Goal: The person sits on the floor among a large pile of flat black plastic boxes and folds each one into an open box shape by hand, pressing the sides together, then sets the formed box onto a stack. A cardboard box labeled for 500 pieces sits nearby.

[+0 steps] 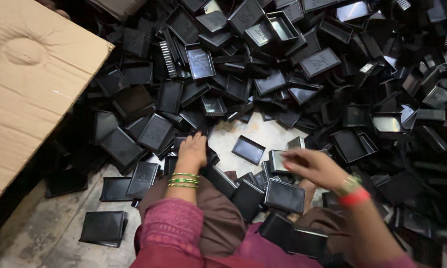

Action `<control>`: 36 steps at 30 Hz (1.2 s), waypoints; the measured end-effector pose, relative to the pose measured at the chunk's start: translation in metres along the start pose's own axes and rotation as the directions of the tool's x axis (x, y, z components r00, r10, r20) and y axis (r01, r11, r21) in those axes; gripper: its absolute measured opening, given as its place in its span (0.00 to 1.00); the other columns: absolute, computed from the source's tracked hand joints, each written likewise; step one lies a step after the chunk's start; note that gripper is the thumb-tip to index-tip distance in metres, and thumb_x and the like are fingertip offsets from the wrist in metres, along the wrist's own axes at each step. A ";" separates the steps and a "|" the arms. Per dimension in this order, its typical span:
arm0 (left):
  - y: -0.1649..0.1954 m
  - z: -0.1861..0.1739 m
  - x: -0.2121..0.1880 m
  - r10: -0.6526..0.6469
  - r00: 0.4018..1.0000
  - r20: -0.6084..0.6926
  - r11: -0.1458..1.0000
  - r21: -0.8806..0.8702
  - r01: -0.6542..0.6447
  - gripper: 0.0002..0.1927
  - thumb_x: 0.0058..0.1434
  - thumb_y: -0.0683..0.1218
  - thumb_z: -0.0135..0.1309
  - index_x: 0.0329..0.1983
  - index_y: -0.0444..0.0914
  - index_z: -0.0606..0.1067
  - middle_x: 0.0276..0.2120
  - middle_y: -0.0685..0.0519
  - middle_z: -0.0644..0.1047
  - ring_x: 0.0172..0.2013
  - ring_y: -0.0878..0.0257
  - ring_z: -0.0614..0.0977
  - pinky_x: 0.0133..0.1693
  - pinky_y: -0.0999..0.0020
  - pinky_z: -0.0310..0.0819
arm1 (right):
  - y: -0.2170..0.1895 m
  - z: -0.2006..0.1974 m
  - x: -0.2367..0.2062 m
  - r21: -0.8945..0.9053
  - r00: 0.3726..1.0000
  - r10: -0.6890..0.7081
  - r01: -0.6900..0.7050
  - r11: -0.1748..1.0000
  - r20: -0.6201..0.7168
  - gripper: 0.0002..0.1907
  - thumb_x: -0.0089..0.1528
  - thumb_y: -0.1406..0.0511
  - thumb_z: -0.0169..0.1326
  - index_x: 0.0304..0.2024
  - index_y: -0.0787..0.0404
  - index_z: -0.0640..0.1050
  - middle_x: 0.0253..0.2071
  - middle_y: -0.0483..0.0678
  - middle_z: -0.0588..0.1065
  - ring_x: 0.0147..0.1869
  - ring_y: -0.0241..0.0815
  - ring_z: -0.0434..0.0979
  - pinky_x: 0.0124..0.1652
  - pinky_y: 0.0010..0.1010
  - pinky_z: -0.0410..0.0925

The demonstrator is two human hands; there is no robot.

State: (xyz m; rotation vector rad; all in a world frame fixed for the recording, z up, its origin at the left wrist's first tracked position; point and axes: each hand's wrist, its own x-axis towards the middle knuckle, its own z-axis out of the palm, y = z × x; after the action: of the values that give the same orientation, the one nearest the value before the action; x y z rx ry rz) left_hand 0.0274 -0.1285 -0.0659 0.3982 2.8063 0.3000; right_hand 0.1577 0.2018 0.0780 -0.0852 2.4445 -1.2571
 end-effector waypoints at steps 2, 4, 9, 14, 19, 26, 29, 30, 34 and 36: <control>-0.014 -0.006 -0.008 0.028 0.998 0.056 0.979 -0.201 -0.016 0.42 0.47 0.47 0.67 0.66 0.41 0.65 0.68 0.47 0.60 0.64 0.48 0.66 0.63 0.57 0.60 | 0.006 0.015 0.052 -0.175 0.997 -0.053 0.044 0.984 -0.048 0.23 0.62 0.56 0.58 0.57 0.58 0.78 0.47 0.49 0.83 0.49 0.37 0.83 0.50 0.30 0.74; -0.023 -0.008 -0.013 0.038 0.985 -0.169 0.974 -0.214 -0.075 0.36 0.47 0.42 0.62 0.63 0.41 0.68 0.64 0.48 0.67 0.62 0.47 0.69 0.62 0.55 0.63 | 0.011 0.033 0.094 -0.141 0.997 -0.057 0.050 0.989 -0.042 0.28 0.61 0.55 0.60 0.60 0.60 0.74 0.50 0.53 0.81 0.54 0.44 0.82 0.54 0.34 0.73; -0.018 -0.005 -0.005 -0.108 0.982 -0.155 0.992 0.055 0.118 0.24 0.51 0.41 0.60 0.53 0.39 0.71 0.56 0.46 0.72 0.58 0.48 0.73 0.56 0.53 0.70 | 0.002 0.084 0.142 -0.532 0.974 -0.058 -0.070 0.844 -0.221 0.42 0.54 0.62 0.60 0.68 0.67 0.61 0.57 0.65 0.71 0.58 0.64 0.74 0.55 0.47 0.68; -0.006 -0.003 0.002 -0.101 0.951 -0.292 0.992 0.043 0.119 0.17 0.49 0.42 0.60 0.43 0.39 0.75 0.46 0.45 0.78 0.51 0.48 0.78 0.52 0.53 0.72 | -0.004 0.112 0.135 -0.708 0.952 -0.049 -0.189 0.681 -0.301 0.33 0.52 0.62 0.59 0.59 0.66 0.70 0.56 0.61 0.73 0.60 0.61 0.74 0.52 0.50 0.68; -0.001 -0.007 -0.007 -0.013 0.922 -0.387 0.973 -0.217 -0.078 0.11 0.59 0.48 0.59 0.41 0.39 0.77 0.36 0.40 0.82 0.42 0.42 0.82 0.46 0.49 0.74 | 0.003 0.103 0.124 -0.610 0.930 0.053 -0.281 0.741 -0.364 0.08 0.62 0.59 0.55 0.40 0.55 0.79 0.42 0.54 0.80 0.47 0.56 0.80 0.49 0.46 0.71; 0.041 -0.001 -0.023 -0.160 0.912 -0.377 0.256 -0.909 -0.330 0.26 0.68 0.48 0.54 0.68 0.41 0.66 0.57 0.45 0.75 0.54 0.55 0.76 0.56 0.61 0.72 | 0.013 0.085 0.095 -0.240 0.730 -0.179 0.021 0.971 -0.660 0.11 0.63 0.63 0.58 0.41 0.62 0.72 0.31 0.54 0.79 0.36 0.52 0.82 0.37 0.41 0.73; 0.082 0.016 -0.025 -0.102 0.970 -0.222 -0.398 -0.884 -0.244 0.25 0.71 0.50 0.50 0.70 0.40 0.66 0.64 0.50 0.71 0.60 0.62 0.73 0.61 0.67 0.66 | 0.004 0.078 0.074 -0.170 0.587 -0.235 0.164 0.972 -0.774 0.13 0.61 0.66 0.57 0.45 0.62 0.70 0.30 0.52 0.77 0.32 0.45 0.81 0.34 0.34 0.73; 0.095 0.021 -0.025 -0.096 0.987 -0.131 -0.441 -0.883 -0.160 0.25 0.70 0.51 0.48 0.69 0.41 0.67 0.63 0.51 0.72 0.60 0.62 0.73 0.60 0.67 0.67 | 0.001 0.077 0.065 -0.152 0.561 -0.231 0.185 0.971 -0.795 0.16 0.60 0.67 0.56 0.50 0.62 0.70 0.30 0.50 0.77 0.32 0.44 0.80 0.34 0.33 0.72; 0.138 0.027 -0.033 0.052 0.997 0.053 -0.659 -0.749 0.074 0.28 0.71 0.60 0.44 0.67 0.41 0.70 0.59 0.52 0.75 0.56 0.60 0.76 0.56 0.63 0.68 | -0.014 0.078 0.041 -0.264 0.539 -0.327 0.193 0.945 -0.776 0.21 0.60 0.68 0.56 0.57 0.61 0.74 0.30 0.50 0.76 0.31 0.42 0.80 0.34 0.32 0.72; 0.148 0.024 -0.039 0.138 0.986 0.096 -0.679 -0.716 0.165 0.31 0.70 0.66 0.42 0.65 0.42 0.72 0.56 0.52 0.77 0.53 0.60 0.78 0.54 0.61 0.69 | -0.018 0.077 0.035 -0.320 0.506 -0.352 0.152 0.935 -0.788 0.21 0.59 0.68 0.57 0.55 0.61 0.76 0.31 0.49 0.76 0.31 0.43 0.79 0.35 0.34 0.72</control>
State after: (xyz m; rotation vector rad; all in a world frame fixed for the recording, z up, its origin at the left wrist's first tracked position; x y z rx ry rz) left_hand 0.1064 0.0024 -0.0425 -0.2347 0.7484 2.4828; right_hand 0.1513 0.1238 0.0413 0.1541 3.5333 -1.3452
